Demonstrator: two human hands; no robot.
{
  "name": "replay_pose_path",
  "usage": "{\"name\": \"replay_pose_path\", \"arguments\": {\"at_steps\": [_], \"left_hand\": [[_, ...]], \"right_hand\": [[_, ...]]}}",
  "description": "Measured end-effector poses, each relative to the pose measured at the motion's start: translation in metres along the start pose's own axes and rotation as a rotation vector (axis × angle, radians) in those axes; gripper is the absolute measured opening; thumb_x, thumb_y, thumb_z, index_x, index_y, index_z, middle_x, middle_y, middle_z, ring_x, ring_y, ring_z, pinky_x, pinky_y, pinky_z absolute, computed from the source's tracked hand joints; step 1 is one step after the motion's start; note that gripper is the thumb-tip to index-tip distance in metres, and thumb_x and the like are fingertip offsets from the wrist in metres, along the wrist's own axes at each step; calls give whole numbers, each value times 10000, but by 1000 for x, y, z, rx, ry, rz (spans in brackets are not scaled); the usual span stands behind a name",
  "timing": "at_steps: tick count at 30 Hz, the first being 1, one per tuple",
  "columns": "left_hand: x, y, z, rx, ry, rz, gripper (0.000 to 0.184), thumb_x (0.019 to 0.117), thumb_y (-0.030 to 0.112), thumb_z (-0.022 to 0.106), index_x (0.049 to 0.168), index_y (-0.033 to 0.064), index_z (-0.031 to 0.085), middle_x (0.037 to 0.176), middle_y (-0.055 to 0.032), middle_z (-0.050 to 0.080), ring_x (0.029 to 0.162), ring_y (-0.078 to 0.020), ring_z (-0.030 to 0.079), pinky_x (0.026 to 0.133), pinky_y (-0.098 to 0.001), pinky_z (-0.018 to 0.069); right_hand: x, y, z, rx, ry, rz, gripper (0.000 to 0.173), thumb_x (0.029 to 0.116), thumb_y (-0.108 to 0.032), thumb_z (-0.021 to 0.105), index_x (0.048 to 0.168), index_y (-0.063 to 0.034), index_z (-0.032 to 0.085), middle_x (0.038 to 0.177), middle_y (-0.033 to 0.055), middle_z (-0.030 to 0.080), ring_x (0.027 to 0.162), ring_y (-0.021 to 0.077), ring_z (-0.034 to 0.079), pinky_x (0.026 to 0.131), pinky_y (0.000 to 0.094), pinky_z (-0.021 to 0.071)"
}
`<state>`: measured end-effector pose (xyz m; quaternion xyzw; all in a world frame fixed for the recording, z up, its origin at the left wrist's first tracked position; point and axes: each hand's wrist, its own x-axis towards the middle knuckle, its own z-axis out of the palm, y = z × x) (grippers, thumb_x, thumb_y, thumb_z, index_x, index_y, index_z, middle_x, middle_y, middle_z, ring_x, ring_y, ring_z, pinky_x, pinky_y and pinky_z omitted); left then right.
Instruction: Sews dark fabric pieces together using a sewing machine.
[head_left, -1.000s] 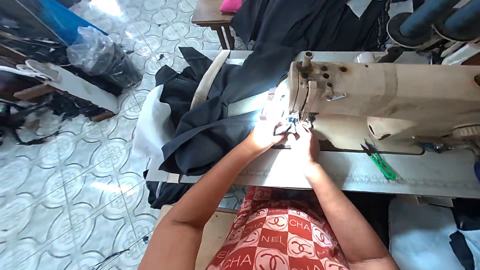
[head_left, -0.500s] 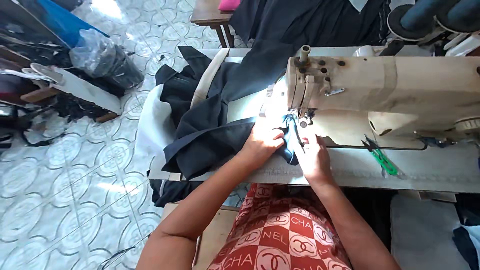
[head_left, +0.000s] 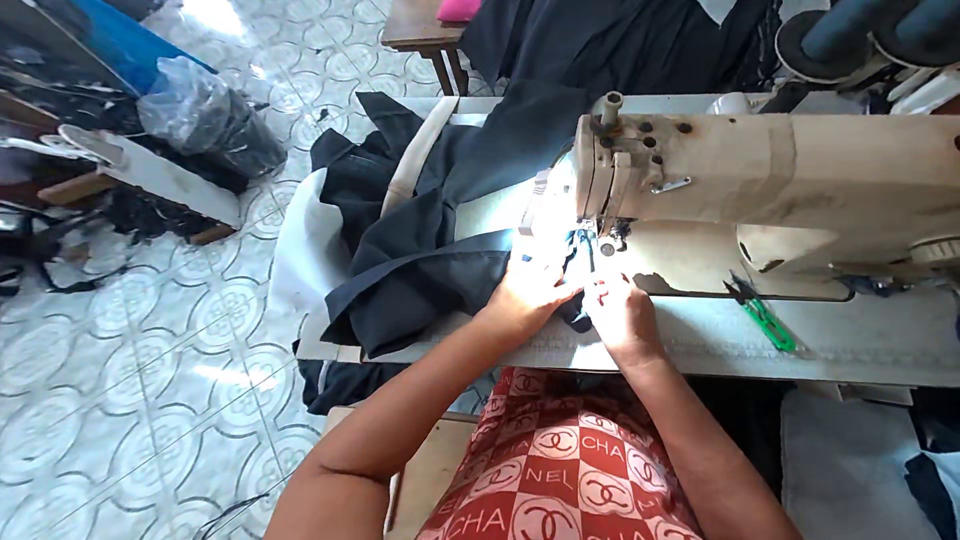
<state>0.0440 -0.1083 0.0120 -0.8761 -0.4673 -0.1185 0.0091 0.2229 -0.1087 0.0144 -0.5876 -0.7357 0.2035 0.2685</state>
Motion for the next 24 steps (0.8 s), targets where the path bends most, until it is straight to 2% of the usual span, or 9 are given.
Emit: {"name": "replay_pose_path", "arguments": {"at_steps": [1,4,5,7,8,13,16,19,24], "left_hand": [[1,1,-1,14,-15,-2,400,940,-6,621,1182,279,761,1009,-85,707,1101,-339,651,979,-691,411],[-3,3,0,-7,-23,19,373,961,15,601,1190,264,759,1082,-110,706,1173,-380,623,983,-728,387],[-6,4,0,-14,-27,22,388,967,16,592,1212,273,749,1119,-114,706,1208,-398,608,1000,-764,358],[-9,4,-3,-41,-60,17,431,974,2,582,1261,289,726,1192,-124,700,1307,-426,550,1071,-841,201],[-10,3,-3,-42,-67,19,434,967,-3,590,1254,292,727,1198,-121,701,1315,-429,546,1066,-853,183],[-7,6,-8,-74,-208,-21,429,995,23,557,1300,287,702,1292,-139,669,1372,-439,493,1075,-851,134],[-8,8,-6,-66,-205,-18,432,1006,37,541,1324,289,690,1306,-150,661,1383,-442,486,1079,-852,128],[-8,9,-9,-83,-264,-35,455,1023,39,511,1366,298,661,1363,-152,631,1436,-432,428,1093,-847,96],[-9,10,-9,-81,-216,-44,454,1012,21,523,1343,291,676,1343,-147,642,1401,-423,473,1091,-837,132]], "right_hand": [[0,-2,1,-5,-17,-1,180,915,-78,664,1051,10,743,942,166,728,840,289,725,767,466,601],[1,-6,7,-62,-90,28,184,936,-77,637,1052,20,741,967,194,719,865,326,724,787,481,597],[2,-7,8,-80,-109,35,187,947,-74,625,1056,28,738,978,206,718,883,340,724,799,483,593],[2,-6,10,-94,-99,17,182,951,-74,626,1048,31,739,976,213,722,898,350,728,806,487,595],[2,-5,10,-91,-86,4,175,948,-75,630,1035,28,741,964,211,722,892,348,730,800,487,596],[0,-3,9,-70,-81,-34,199,958,-94,615,1039,18,758,946,190,732,871,323,734,796,472,600],[-6,-1,10,-116,-29,-124,168,940,-71,623,985,19,758,934,194,727,893,333,734,806,458,603],[-10,0,12,-178,-8,-127,188,953,-85,603,988,24,752,989,218,715,941,349,727,818,452,603],[-11,3,18,-212,45,-158,182,946,-83,608,985,18,755,1047,195,714,1011,344,715,836,439,604]]}}
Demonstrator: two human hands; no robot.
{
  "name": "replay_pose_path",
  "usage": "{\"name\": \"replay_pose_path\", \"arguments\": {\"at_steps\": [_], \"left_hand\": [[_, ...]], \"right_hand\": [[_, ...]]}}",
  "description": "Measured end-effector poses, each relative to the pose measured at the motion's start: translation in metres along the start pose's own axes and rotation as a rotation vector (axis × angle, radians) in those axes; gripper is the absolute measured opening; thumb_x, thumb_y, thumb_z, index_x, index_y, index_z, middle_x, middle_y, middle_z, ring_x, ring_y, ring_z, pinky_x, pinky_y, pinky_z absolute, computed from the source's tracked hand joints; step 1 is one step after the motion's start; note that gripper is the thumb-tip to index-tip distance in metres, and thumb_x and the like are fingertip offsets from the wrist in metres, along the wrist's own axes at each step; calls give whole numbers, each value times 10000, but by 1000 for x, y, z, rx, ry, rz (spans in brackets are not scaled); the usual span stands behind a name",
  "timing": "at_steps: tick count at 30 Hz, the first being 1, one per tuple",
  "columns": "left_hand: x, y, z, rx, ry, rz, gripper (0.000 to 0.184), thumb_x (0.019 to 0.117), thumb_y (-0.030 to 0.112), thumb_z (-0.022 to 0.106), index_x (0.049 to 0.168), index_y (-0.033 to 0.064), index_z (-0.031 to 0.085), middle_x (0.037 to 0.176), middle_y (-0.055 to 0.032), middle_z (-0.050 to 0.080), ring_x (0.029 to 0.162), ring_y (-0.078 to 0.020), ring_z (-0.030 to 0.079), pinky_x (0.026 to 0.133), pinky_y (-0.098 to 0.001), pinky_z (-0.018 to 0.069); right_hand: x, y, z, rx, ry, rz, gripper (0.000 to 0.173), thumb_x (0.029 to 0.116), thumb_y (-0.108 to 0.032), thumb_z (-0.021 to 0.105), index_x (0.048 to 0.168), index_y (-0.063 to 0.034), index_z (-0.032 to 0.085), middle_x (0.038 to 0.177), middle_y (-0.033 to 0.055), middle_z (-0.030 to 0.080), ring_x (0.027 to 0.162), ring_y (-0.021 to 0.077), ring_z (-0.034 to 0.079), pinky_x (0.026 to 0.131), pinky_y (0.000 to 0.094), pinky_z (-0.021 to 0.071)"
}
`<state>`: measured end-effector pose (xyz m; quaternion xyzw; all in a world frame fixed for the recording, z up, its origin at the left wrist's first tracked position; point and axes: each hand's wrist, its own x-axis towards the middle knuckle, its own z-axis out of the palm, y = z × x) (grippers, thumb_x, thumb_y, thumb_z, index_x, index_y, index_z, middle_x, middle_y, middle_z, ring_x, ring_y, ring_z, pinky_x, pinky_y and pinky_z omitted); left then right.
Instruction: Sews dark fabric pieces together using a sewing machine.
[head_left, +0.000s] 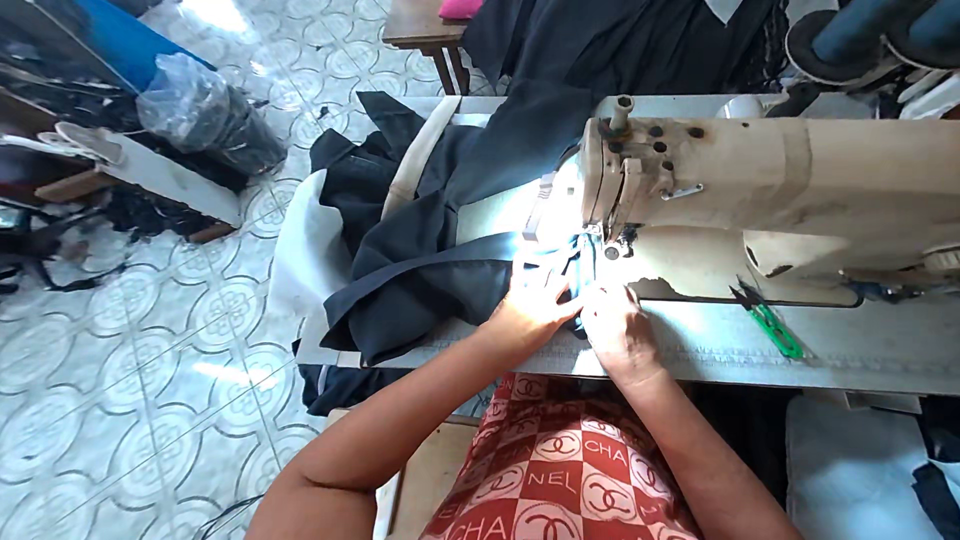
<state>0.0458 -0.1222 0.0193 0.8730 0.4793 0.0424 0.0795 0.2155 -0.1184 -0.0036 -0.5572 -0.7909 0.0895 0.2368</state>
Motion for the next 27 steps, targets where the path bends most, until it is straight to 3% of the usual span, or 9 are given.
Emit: {"name": "replay_pose_path", "arguments": {"at_steps": [5,11,15,17,18,19,22,24,27], "left_hand": [[12,-10,-5,18,-10,-19,467,983,-5,555,1323,285,690,1340,-153,639,1355,-425,510,1093,-825,158],[25,-27,-2,18,99,12,416,973,14,589,1275,266,726,1229,-137,665,1212,-367,602,1100,-805,189],[26,-29,4,4,141,22,423,951,4,600,1260,262,731,1281,-141,655,1272,-386,567,1105,-794,205],[26,-31,7,-5,181,69,414,929,-19,615,1251,212,736,1269,-141,654,1258,-367,576,1097,-726,310],[25,-33,9,-9,231,98,391,914,-19,628,1222,191,748,1218,-119,672,1209,-333,601,1064,-638,407],[23,-37,13,-41,286,115,370,907,-10,640,1207,175,753,1164,-106,686,1165,-315,618,1045,-595,439],[17,-43,23,-279,457,-12,284,860,64,695,1136,96,753,1096,-116,731,1108,-293,658,1031,-511,475],[17,-44,23,-522,461,-164,279,843,60,716,1119,20,709,1091,-140,701,1083,-260,653,1001,-429,512],[18,-41,18,-670,451,-215,245,868,25,721,1109,-11,689,1088,-166,689,1042,-238,668,957,-395,544]], "right_hand": [[13,6,8,19,57,-32,173,941,-92,622,1011,14,739,1027,191,727,988,364,716,798,471,598],[34,8,11,42,10,11,175,935,-97,660,1056,4,734,1073,181,714,1022,347,704,849,485,588],[37,8,8,62,-30,50,194,942,-116,660,1079,0,734,1110,193,712,1042,362,702,866,510,580],[36,14,5,115,-61,25,216,972,-137,641,1115,-6,736,1155,194,701,1079,354,690,916,506,569],[34,19,3,168,-63,27,214,994,-147,613,1107,-16,740,1128,175,702,1052,320,694,908,484,577],[30,22,0,251,-70,76,223,1012,-141,590,1120,-16,740,1090,154,708,1001,277,703,882,457,588],[12,22,-11,486,-130,341,244,1044,-165,541,1093,6,708,858,98,718,694,134,702,679,325,613],[3,12,-13,549,-172,385,242,1000,-137,587,1121,24,720,916,121,737,692,117,708,680,283,614],[5,2,0,690,-112,351,351,911,-81,712,1224,72,671,1057,189,712,698,128,667,672,280,584]]}}
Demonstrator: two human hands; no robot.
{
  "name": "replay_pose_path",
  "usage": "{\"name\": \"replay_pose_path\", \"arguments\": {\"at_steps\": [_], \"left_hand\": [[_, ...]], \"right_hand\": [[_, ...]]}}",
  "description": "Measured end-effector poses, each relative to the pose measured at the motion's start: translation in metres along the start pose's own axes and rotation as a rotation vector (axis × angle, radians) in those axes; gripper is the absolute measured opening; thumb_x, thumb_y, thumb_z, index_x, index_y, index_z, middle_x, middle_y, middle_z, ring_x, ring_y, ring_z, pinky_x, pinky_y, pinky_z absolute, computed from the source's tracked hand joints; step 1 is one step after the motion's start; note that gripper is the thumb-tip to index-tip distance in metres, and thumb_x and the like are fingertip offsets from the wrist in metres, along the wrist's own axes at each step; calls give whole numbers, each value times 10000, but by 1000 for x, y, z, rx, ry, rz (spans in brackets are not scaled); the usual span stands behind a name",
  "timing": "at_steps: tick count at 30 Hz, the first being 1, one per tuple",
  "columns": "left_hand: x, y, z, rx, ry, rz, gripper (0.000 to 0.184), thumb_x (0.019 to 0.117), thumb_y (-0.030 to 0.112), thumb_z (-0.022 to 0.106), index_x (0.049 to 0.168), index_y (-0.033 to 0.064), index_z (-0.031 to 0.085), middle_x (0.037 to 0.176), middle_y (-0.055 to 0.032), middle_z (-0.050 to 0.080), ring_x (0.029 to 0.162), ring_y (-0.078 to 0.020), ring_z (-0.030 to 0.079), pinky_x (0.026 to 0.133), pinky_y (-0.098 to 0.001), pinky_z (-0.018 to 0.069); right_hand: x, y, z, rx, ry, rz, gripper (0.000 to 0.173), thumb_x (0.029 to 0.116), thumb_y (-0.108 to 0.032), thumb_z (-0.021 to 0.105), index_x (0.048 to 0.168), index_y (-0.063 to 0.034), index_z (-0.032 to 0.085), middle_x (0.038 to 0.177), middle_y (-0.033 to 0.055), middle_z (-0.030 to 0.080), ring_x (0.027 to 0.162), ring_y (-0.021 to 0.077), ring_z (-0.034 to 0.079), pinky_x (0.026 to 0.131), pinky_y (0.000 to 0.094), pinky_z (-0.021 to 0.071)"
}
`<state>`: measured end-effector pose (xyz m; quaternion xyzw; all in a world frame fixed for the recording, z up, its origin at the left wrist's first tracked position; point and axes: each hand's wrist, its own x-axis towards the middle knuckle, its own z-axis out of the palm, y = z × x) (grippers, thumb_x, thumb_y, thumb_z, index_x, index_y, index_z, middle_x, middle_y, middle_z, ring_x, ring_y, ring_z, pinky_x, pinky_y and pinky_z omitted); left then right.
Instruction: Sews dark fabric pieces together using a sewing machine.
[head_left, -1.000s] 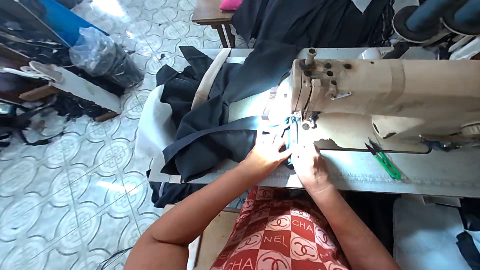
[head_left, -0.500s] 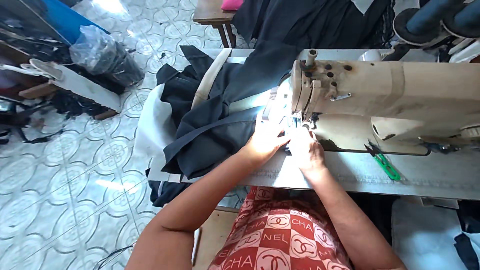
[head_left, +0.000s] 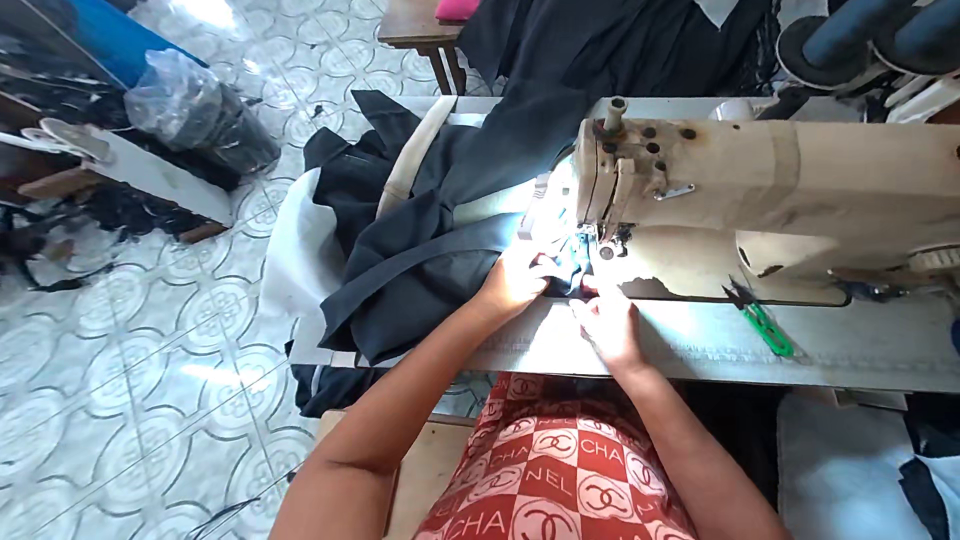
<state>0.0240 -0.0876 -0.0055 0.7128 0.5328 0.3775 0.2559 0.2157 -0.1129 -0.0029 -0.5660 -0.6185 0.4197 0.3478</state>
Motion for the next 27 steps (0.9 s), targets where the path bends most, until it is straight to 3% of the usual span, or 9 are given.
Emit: {"name": "replay_pose_path", "arguments": {"at_steps": [3,6,8,10,13,16,18,21,27], "left_hand": [[2,5,-4,-20,-22,-25,139,899,44,703,1035,14,712,1036,-125,691,971,-178,668,902,-349,558],[3,10,-12,-28,-68,-141,178,908,34,702,1078,-10,678,1025,-137,692,928,-182,675,860,-381,568],[3,9,-14,-58,-106,-136,239,887,43,732,1113,1,668,1072,-132,690,972,-174,678,887,-376,573],[2,10,-16,-15,-169,-24,370,832,91,802,1178,52,680,1163,-104,682,1093,-171,653,978,-369,541],[2,18,-24,323,-241,351,559,723,283,891,1242,169,719,1250,-77,690,1214,-293,608,1055,-583,429],[-3,26,-22,508,-304,448,291,841,177,806,1127,206,767,1276,-30,691,1294,-307,571,1063,-664,377],[-6,24,-14,559,-294,467,160,927,111,704,1047,189,775,1177,-5,723,1302,-272,577,1069,-669,362],[-10,24,-3,586,-238,468,176,962,47,633,973,161,767,1058,-21,738,1254,-263,614,1102,-707,318],[-23,28,3,679,-138,404,197,1002,71,590,1026,158,766,986,-28,749,1196,-269,658,1115,-723,305]], "right_hand": [[12,1,9,79,62,-77,467,856,-78,780,1271,58,617,1077,175,695,745,132,674,709,298,597],[18,4,13,93,70,-90,534,855,-74,789,1340,25,588,1172,187,686,821,174,705,750,346,616],[18,5,15,115,84,-87,553,867,-52,770,1375,17,561,1103,180,698,773,181,702,708,356,616],[12,3,14,161,76,-78,578,888,-54,724,1415,27,501,928,136,697,702,162,694,661,341,620],[-20,-11,3,278,-16,-12,586,894,-82,670,1428,5,445,751,26,661,585,92,651,565,266,592],[-39,-6,-12,287,-50,124,550,910,-28,646,1424,23,458,779,48,668,532,82,634,505,243,578],[-38,0,-22,81,-42,118,499,934,-87,655,1401,19,516,912,89,675,606,87,660,558,246,595],[-31,1,-24,-237,82,-62,485,963,-238,671,1348,42,575,1153,189,687,900,199,695,811,346,585],[-8,-14,-7,-490,124,-197,289,954,-218,697,1105,28,709,1034,202,710,978,342,708,869,479,584]]}}
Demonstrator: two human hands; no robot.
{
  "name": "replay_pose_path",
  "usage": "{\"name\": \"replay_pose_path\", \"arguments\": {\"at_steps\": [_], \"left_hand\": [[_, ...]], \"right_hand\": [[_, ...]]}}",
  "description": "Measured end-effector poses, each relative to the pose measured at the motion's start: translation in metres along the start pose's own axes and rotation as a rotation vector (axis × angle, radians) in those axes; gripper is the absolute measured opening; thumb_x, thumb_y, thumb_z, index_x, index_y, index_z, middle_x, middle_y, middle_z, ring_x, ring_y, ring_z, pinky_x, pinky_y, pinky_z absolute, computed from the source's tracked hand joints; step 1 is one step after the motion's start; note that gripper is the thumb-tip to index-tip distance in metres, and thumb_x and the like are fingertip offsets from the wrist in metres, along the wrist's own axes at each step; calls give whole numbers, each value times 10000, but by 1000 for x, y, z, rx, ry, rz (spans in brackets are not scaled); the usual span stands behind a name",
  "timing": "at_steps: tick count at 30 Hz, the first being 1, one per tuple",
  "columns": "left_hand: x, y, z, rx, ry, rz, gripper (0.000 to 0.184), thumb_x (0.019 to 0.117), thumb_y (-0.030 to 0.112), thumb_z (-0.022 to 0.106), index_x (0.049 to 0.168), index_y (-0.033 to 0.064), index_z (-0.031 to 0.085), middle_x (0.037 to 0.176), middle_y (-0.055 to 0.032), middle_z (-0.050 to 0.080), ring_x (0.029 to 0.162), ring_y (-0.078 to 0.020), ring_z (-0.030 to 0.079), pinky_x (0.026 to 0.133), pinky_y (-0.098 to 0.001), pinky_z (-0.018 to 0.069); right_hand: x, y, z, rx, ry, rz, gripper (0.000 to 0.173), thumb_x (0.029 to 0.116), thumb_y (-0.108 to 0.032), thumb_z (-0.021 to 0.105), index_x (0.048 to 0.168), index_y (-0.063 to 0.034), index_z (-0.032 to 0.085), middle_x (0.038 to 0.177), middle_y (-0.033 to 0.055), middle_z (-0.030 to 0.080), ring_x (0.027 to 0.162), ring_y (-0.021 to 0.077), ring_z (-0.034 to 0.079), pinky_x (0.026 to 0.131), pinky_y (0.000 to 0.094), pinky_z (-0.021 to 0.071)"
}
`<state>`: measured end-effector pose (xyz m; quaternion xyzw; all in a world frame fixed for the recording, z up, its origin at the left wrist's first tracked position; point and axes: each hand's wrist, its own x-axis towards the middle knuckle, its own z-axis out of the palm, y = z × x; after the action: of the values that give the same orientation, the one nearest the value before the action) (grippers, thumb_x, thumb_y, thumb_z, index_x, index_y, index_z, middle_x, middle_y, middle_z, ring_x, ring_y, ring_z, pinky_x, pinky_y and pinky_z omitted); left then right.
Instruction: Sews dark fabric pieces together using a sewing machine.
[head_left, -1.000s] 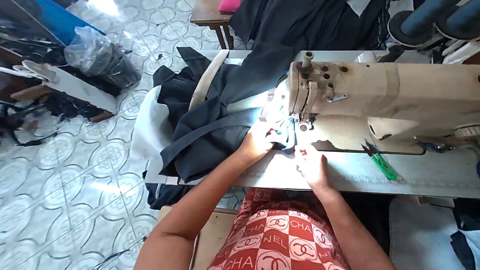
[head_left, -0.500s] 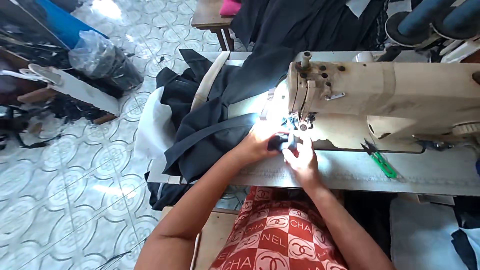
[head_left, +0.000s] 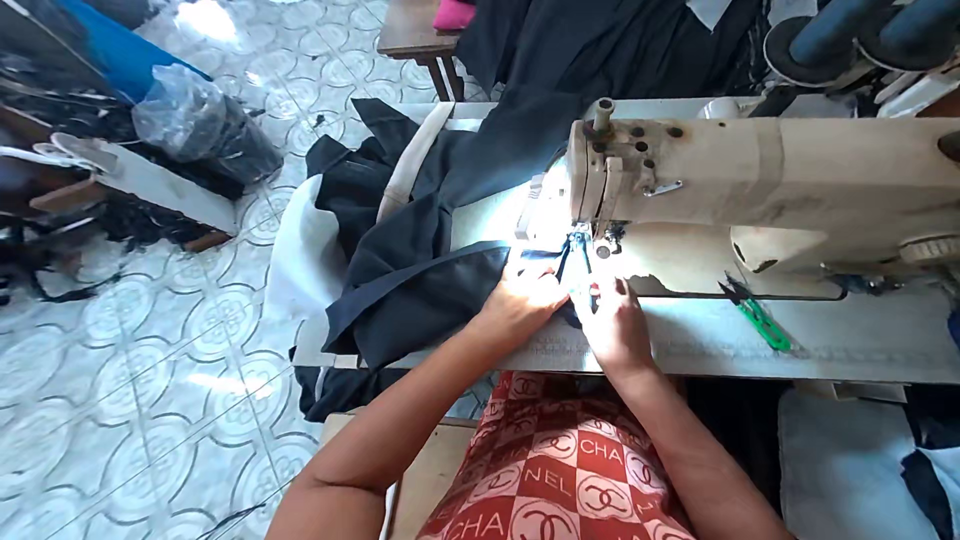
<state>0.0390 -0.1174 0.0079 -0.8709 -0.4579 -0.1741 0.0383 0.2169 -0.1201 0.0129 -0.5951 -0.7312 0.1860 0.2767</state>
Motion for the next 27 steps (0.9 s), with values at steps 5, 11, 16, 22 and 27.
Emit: {"name": "replay_pose_path", "arguments": {"at_steps": [5,11,16,22,27], "left_hand": [[-2,0,-1,-7,-43,-13,318,998,44,584,1160,248,768,1013,-26,736,1226,-288,627,1125,-796,168],[4,4,-5,36,-132,-31,390,984,24,596,1197,310,756,1057,-53,721,1231,-317,612,1104,-827,128],[6,1,-9,29,-132,-29,319,974,31,612,1120,264,775,1078,-61,724,1228,-331,624,1093,-836,155],[5,-3,-8,4,-111,-29,311,958,15,627,1092,250,782,1073,-58,731,1240,-342,618,1087,-842,158],[4,-3,-8,5,-121,-29,321,956,17,637,1105,262,781,1089,-51,730,1257,-335,611,1089,-844,146]], "right_hand": [[2,4,11,-24,-28,28,220,951,-124,650,1106,7,734,988,182,735,921,320,733,833,468,598],[7,2,6,-40,-67,-2,227,944,-69,610,1095,5,763,975,189,738,879,321,734,802,461,601],[12,0,8,-76,-113,-21,210,956,-98,608,1058,-20,774,941,175,739,861,314,739,785,463,603],[10,4,9,-83,-79,-119,200,937,-101,625,1035,-14,776,970,195,733,907,337,733,807,464,603],[0,7,15,-166,-55,-168,231,967,-137,604,1087,-45,779,1171,173,717,1120,341,690,889,447,594]]}}
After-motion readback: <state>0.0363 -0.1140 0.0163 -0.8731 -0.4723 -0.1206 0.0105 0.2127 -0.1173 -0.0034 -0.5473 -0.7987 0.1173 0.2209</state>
